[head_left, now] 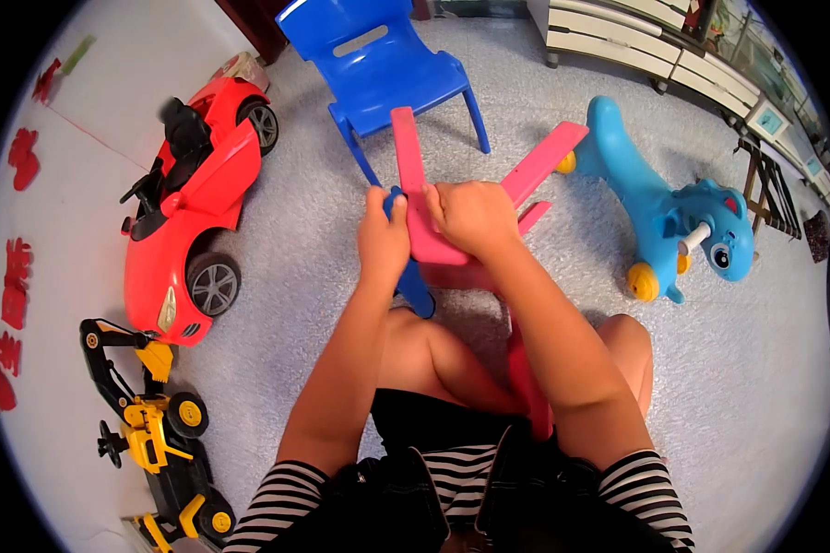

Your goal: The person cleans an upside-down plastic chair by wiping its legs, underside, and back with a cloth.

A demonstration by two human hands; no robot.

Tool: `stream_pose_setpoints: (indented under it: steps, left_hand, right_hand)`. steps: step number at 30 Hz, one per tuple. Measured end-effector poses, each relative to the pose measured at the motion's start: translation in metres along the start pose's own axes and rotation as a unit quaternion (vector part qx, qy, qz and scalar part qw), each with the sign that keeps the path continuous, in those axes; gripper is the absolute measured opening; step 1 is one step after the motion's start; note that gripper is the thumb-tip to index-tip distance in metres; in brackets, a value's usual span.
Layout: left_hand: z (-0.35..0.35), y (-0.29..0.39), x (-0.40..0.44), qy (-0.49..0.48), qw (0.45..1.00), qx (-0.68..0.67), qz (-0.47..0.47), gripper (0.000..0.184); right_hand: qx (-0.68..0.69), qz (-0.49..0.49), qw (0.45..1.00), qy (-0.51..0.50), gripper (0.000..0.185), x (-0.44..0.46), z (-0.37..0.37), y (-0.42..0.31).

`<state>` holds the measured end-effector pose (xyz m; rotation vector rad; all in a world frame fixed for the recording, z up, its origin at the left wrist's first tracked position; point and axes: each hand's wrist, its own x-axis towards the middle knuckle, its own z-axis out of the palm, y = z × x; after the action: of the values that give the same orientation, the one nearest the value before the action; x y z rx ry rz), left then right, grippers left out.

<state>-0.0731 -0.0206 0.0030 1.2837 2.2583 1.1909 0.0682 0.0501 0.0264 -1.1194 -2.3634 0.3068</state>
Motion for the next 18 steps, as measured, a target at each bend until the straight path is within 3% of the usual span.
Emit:
stream_pose_setpoints:
  steps: [2,6,9,12,15,18]
  left_hand:
    - [0.004,-0.016,-0.02,0.035,0.993,-0.02,0.108,0.026]
    - [-0.006,-0.002,-0.026,-0.007,0.995,-0.045,0.092,0.023]
    - [0.0,0.0,-0.006,0.0,0.997,0.017,0.078,0.018]
    - [0.005,-0.004,0.029,-0.007,0.991,0.033,0.131,0.017]
    - [0.013,-0.002,0.062,-0.025,0.985,-0.162,-0.051,0.019]
    - [0.026,-0.017,0.062,0.024,0.985,-0.172,-0.023,0.02]
  right_hand:
    - [0.002,-0.004,1.0,0.007,0.05,-0.002,0.002,0.0]
    - [0.015,-0.005,1.0,0.009,0.049,-0.001,0.001,-0.002]
    - [0.007,0.003,1.0,-0.008,0.05,-0.001,-0.001,-0.003]
    - [0.017,0.005,1.0,-0.003,0.049,-0.002,0.0,-0.002]
    - [0.007,-0.014,1.0,0.0,0.047,-0.001,-0.002,-0.002]
    - [0.013,-0.017,1.0,0.009,0.047,-0.001,-0.001,0.0]
